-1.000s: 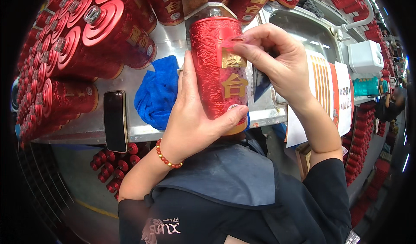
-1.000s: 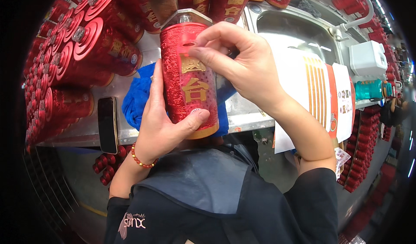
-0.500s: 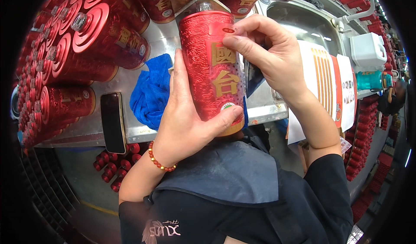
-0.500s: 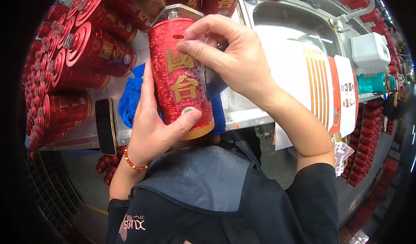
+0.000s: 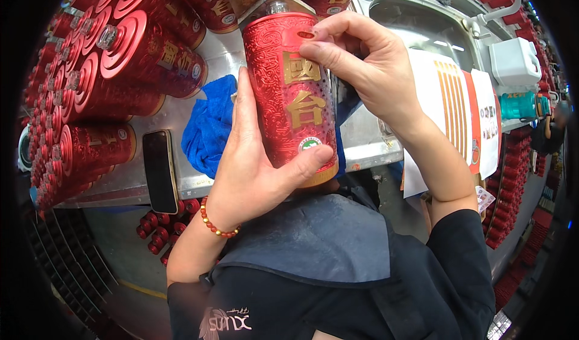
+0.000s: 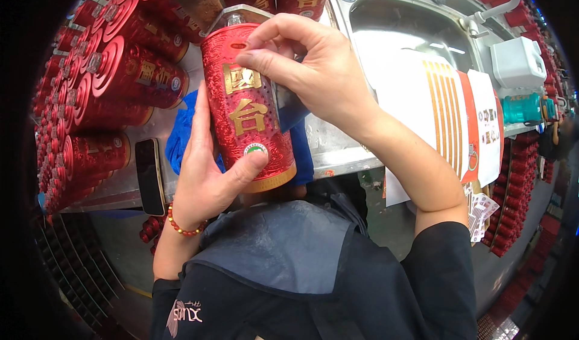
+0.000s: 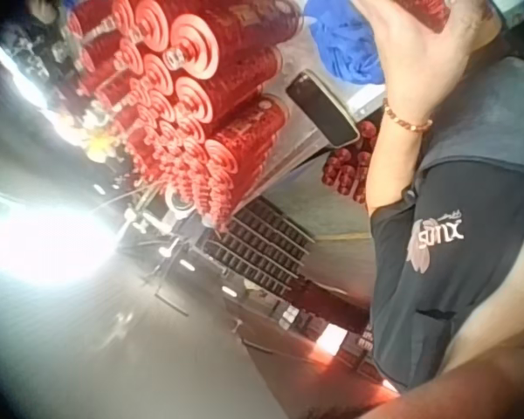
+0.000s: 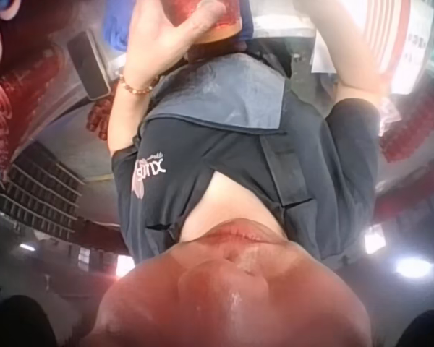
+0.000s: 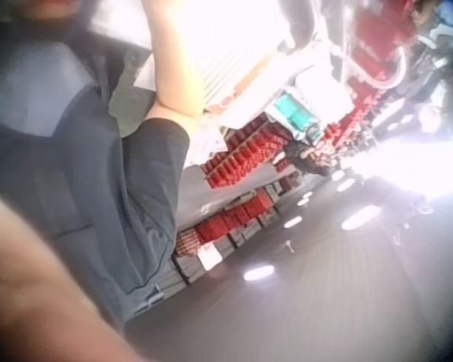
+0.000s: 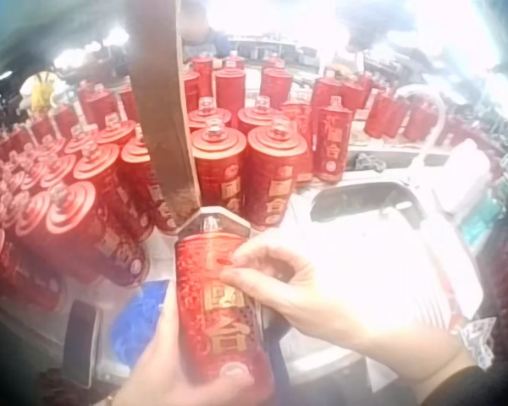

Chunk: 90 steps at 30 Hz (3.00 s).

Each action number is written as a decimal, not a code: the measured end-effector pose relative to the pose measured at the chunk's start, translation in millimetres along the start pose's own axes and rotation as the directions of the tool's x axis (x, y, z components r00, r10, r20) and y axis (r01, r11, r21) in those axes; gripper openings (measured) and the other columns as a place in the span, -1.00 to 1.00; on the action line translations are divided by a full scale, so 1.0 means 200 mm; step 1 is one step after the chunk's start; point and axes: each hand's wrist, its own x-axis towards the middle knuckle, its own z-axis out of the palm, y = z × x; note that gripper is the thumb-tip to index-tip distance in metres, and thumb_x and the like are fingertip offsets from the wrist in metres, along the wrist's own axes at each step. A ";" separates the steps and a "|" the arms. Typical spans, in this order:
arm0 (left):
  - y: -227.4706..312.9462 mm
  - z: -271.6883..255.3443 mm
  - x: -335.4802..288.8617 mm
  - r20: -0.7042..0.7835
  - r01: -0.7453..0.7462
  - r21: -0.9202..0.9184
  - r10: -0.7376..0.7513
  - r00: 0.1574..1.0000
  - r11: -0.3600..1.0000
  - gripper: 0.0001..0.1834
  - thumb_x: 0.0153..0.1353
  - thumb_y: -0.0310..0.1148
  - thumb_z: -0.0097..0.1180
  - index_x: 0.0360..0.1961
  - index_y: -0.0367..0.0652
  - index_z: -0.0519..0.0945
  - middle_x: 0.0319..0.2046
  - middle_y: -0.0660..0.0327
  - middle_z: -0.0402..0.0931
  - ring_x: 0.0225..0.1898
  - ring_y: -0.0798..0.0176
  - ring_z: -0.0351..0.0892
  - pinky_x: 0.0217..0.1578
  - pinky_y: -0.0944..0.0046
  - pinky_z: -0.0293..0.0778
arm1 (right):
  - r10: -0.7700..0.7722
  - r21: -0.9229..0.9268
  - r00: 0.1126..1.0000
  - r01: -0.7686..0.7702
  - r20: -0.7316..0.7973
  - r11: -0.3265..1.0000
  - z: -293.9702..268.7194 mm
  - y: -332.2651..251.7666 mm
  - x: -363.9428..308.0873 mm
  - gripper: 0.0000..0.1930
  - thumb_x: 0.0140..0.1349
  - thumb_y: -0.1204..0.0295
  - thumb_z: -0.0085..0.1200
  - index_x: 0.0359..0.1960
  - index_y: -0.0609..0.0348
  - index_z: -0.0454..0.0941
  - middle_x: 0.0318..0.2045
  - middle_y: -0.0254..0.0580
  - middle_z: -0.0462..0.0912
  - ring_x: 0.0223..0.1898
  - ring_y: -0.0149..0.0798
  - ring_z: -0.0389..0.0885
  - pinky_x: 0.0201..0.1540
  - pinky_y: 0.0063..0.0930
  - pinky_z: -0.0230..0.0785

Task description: The person applies gold labels to red cylindrical cans. They wipe the can surface with a blue cloth, align and press the label, and smooth it with a plastic scraper. The process is repeated for multiple cans on a stainless steel workbench.

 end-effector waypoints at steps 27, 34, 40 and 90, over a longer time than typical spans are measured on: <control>-0.01 0.04 -0.03 0.012 0.096 -0.319 -0.098 0.995 0.943 0.27 0.24 -0.43 0.37 0.58 -0.34 -0.45 0.47 -0.07 0.14 0.41 0.12 0.31 0.40 0.10 0.26 | -0.097 0.219 0.991 0.116 -0.096 0.969 -0.16 -0.01 -0.01 -0.84 0.34 0.54 0.29 -0.08 0.21 0.66 -0.28 -0.39 0.73 -0.30 -0.61 0.61 -0.27 -0.73 0.40; -0.02 0.03 -0.05 -0.067 0.117 -0.362 -0.151 0.986 0.925 0.05 0.33 -0.52 0.26 0.61 -0.28 -0.23 0.40 0.01 0.27 0.33 0.17 0.41 0.33 0.16 0.36 | 0.225 -0.317 0.955 -0.277 -0.191 0.907 -0.99 0.56 0.30 -0.79 0.32 0.30 0.35 -0.22 0.20 0.73 -0.31 -0.43 0.73 -0.28 -0.57 0.62 -0.16 -0.63 0.42; -0.02 0.05 -0.03 -0.104 0.140 -0.244 -0.169 0.980 0.960 -0.03 0.32 -0.52 0.24 0.61 -0.27 -0.08 0.41 0.03 0.27 0.34 0.15 0.38 0.36 0.16 0.31 | 0.355 -0.717 0.883 -0.461 -0.308 0.523 -1.32 0.90 0.31 -0.76 0.14 0.19 0.39 -0.17 -0.13 0.81 -0.31 -0.39 0.82 -0.24 -0.31 0.76 -0.12 -0.31 0.56; 0.15 0.03 -0.20 0.158 -0.390 0.914 0.790 0.592 0.110 -0.68 0.20 -0.08 0.41 -0.08 0.07 0.70 0.32 -0.21 0.35 0.37 -0.26 0.29 0.31 -0.26 0.35 | 0.058 0.232 0.998 -0.054 -0.009 0.971 -0.16 -0.29 -0.25 -0.88 0.41 0.51 0.23 -0.10 0.25 0.58 -0.33 -0.36 0.73 -0.26 -0.60 0.67 -0.21 -0.73 0.43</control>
